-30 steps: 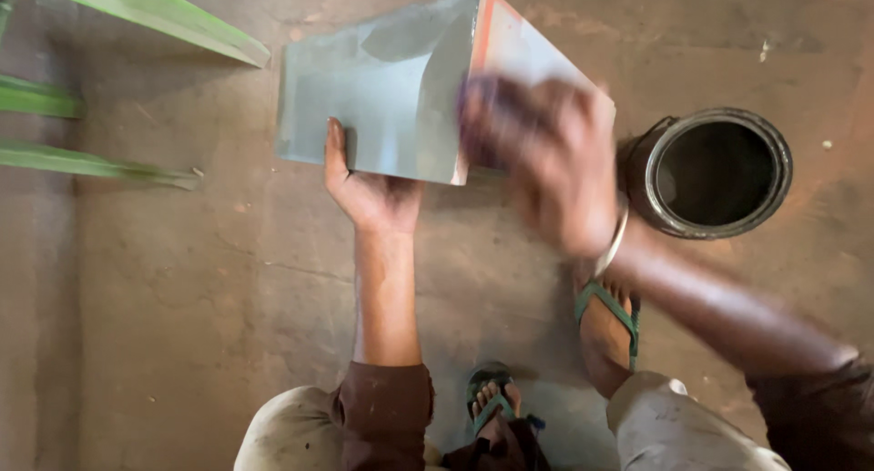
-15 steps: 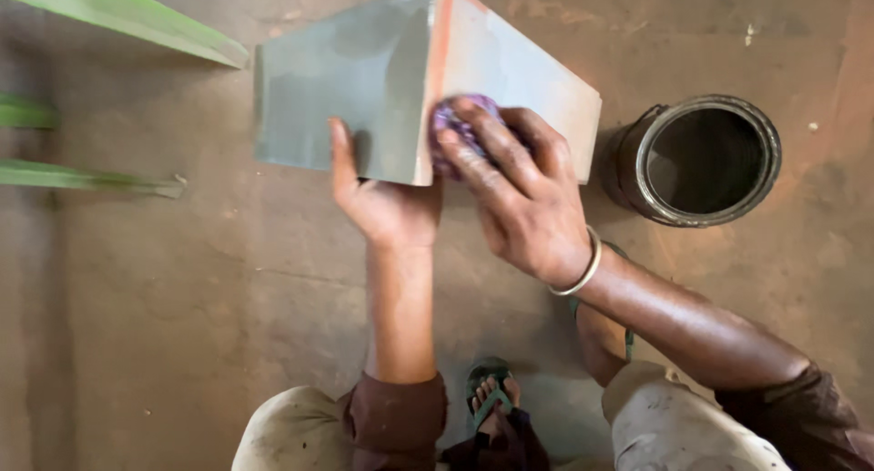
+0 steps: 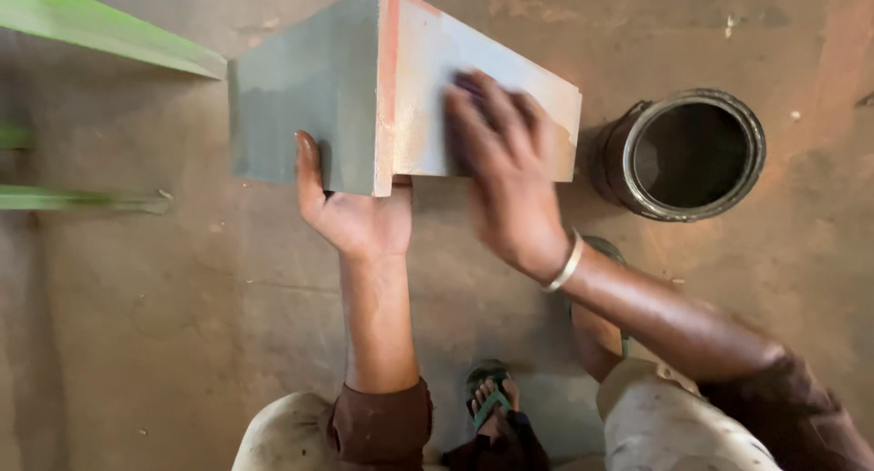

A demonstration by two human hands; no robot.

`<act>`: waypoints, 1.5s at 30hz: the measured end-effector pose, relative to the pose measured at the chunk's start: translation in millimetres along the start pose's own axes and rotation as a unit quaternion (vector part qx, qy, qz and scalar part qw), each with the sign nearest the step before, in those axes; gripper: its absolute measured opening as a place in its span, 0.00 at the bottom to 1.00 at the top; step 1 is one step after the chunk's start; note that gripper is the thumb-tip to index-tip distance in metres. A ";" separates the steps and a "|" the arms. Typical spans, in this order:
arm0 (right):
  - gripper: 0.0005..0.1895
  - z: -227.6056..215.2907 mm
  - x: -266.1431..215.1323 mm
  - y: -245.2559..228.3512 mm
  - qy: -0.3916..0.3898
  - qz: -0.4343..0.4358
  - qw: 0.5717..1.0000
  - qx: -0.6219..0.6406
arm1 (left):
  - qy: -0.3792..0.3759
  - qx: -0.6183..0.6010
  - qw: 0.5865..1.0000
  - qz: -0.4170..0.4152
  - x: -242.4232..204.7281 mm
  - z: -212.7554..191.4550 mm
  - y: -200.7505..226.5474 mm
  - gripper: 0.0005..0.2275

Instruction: The person paints the interior and exterior surfaces of a wooden drawer using a purple cloth dipped in a paint can. They repeatedly dip the cloth into the paint and wipe the drawer's sides and bottom, then place the drawer into a larger cabinet unit.

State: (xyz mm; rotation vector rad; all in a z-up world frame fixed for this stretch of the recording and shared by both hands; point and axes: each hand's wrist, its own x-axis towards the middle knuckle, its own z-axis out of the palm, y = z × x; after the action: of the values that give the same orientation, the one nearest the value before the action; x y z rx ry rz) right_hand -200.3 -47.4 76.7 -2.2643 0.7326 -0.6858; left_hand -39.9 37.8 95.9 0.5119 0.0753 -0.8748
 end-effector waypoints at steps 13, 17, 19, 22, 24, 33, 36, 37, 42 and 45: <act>0.40 2.8 -7.0 80.0 0.045 0.137 0.989 -0.018 | -0.035 -0.040 0.999 0.000 3.2 -15.9 2.7 0.21; 0.38 2.5 33.0 37.8 0.061 0.019 0.998 -0.005 | -0.032 -0.020 0.999 -0.015 -2.3 -19.1 -1.0 0.20; 0.33 -0.5 56.2 19.8 0.047 -0.070 0.996 0.014 | -0.051 0.005 0.999 -0.009 -2.6 -18.3 -0.8 0.19; 0.30 -3.7 69.4 17.1 0.022 -0.138 0.990 0.017 | -0.034 0.002 0.999 -0.015 -1.8 -16.4 1.3 0.21; 0.33 -1.4 66.7 33.4 0.026 -0.107 0.994 0.007 | -0.031 -0.008 0.999 -0.016 2.0 -13.7 5.2 0.23; 0.38 19.7 -1.8 156.4 0.016 0.057 0.998 -0.030 | -0.011 -0.007 1.000 0.028 11.8 -21.6 33.5 0.24; 0.38 18.9 -44.0 135.3 0.021 0.075 0.996 -0.037 | 0.003 -0.027 0.999 0.029 13.0 -21.0 35.4 0.24; 0.34 16.1 -58.0 124.1 0.026 0.078 0.996 -0.039 | 0.010 -0.028 0.999 0.032 13.4 -19.8 36.0 0.24; 0.31 4.2 -92.8 105.8 0.034 0.074 0.996 -0.025 | -0.014 -0.018 0.999 0.031 10.0 -24.6 38.5 0.24; 0.30 2.5 -69.1 110.7 0.036 0.061 0.997 -0.038 | -0.012 -0.011 0.999 0.036 7.5 -27.5 31.9 0.24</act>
State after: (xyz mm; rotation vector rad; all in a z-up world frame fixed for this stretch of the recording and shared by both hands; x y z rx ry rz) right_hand -282.2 -70.9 -22.3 -2.2518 0.9381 -0.6949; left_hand -7.2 61.9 82.4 0.4812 0.0437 -0.8082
